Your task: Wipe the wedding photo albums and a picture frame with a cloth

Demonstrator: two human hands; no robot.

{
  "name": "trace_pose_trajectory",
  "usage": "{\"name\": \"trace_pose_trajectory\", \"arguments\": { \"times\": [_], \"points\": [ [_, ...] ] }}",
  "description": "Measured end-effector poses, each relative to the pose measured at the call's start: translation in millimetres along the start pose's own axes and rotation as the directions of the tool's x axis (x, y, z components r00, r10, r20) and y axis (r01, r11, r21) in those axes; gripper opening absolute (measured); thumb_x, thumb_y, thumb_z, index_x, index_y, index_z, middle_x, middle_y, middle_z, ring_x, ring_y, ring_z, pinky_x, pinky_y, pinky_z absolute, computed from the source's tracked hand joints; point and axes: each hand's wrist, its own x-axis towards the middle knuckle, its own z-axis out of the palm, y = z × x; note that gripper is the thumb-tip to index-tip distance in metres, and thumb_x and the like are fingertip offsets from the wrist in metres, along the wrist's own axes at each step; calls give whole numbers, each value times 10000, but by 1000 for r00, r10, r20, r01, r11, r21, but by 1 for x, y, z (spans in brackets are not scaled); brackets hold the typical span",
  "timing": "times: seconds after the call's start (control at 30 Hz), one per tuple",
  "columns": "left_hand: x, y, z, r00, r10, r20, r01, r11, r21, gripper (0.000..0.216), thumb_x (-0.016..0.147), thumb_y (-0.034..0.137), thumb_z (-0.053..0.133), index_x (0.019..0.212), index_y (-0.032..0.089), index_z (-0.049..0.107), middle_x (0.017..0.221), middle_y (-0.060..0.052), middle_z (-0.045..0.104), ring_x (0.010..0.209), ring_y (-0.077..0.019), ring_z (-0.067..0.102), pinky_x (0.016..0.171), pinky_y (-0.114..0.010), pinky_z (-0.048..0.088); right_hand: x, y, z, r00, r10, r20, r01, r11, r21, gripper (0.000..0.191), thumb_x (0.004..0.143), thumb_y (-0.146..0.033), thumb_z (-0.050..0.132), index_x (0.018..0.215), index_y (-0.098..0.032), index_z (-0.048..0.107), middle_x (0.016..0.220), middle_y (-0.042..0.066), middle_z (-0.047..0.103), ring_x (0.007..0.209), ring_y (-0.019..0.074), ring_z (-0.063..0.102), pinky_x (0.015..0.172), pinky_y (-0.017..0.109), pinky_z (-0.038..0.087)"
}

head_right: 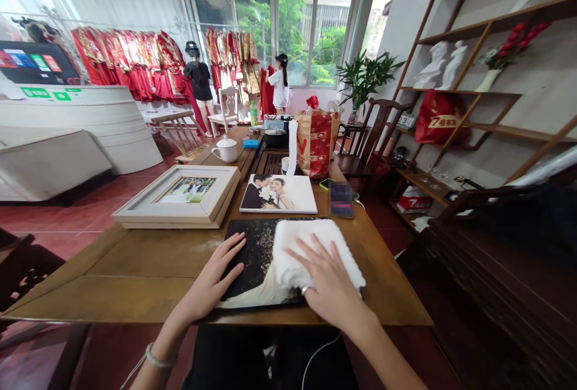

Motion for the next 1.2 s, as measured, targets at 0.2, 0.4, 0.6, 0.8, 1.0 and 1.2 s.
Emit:
{"name": "trace_pose_trajectory", "arguments": {
  "times": [0.2, 0.4, 0.6, 0.8, 1.0, 1.2],
  "points": [
    [1, 1, 0, 1000, 4, -7, -4, 1000, 10, 449, 954, 315, 426, 1401, 272, 425, 1517, -59, 364, 1419, -245, 279, 1160, -489, 234, 20, 28, -6, 965, 258, -48, -257, 966, 25, 636, 794, -120, 393, 1421, -227, 408, 1513, 42, 334, 1413, 346, 173, 1079, 666, 149],
    [0, -2, 1, 1000, 14, -7, -14, 1000, 23, 449, 955, 311, 418, 1401, 261, 421, 1515, -67, 363, 1418, -245, 278, 1158, -484, 237, 72, -27, -10, 995, 93, 32, -95, 993, 76, 563, 833, -224, 447, 1395, -199, 445, 1499, 73, 363, 1408, 361, 168, 1072, 676, 102],
    [0, -6, 3, 1000, -21, -17, 22, 999, 49, 418, 934, 310, 450, 1340, 218, 493, 1464, -99, 426, 1385, -289, 335, 1142, -499, 274, 117, -83, -12, 996, -68, 63, 60, 989, 134, 471, 855, -305, 427, 1289, -169, 550, 1434, 93, 462, 1364, 335, 277, 1074, 631, 163],
    [1, -2, 2, 1000, -7, -20, 7, 999, 36, 407, 933, 308, 456, 1330, 231, 502, 1467, -95, 427, 1390, -300, 322, 1136, -516, 276, 135, -97, -8, 995, -84, 49, 76, 986, 149, 449, 830, -284, 459, 1243, -155, 577, 1405, 112, 495, 1344, 312, 319, 1080, 598, 176],
    [1, 0, 0, 999, -34, 3, 34, 999, -17, 455, 958, 332, 392, 1395, 211, 433, 1515, -88, 355, 1412, -246, 287, 1166, -466, 221, 113, -54, -7, 999, 36, -7, -35, 991, 129, 490, 858, -265, 435, 1330, -156, 511, 1446, 99, 444, 1372, 304, 270, 1106, 584, 114],
    [1, 6, -3, 993, -119, 17, 121, 983, -138, 467, 991, 389, 253, 1343, 209, 501, 1510, -62, 368, 1413, -217, 279, 1180, -448, 175, 55, -61, 7, 999, 18, -34, -15, 996, 94, 683, 737, -170, 515, 1408, -266, 426, 1523, 27, 324, 1422, 318, 103, 1115, 596, -29]
  ]
}}
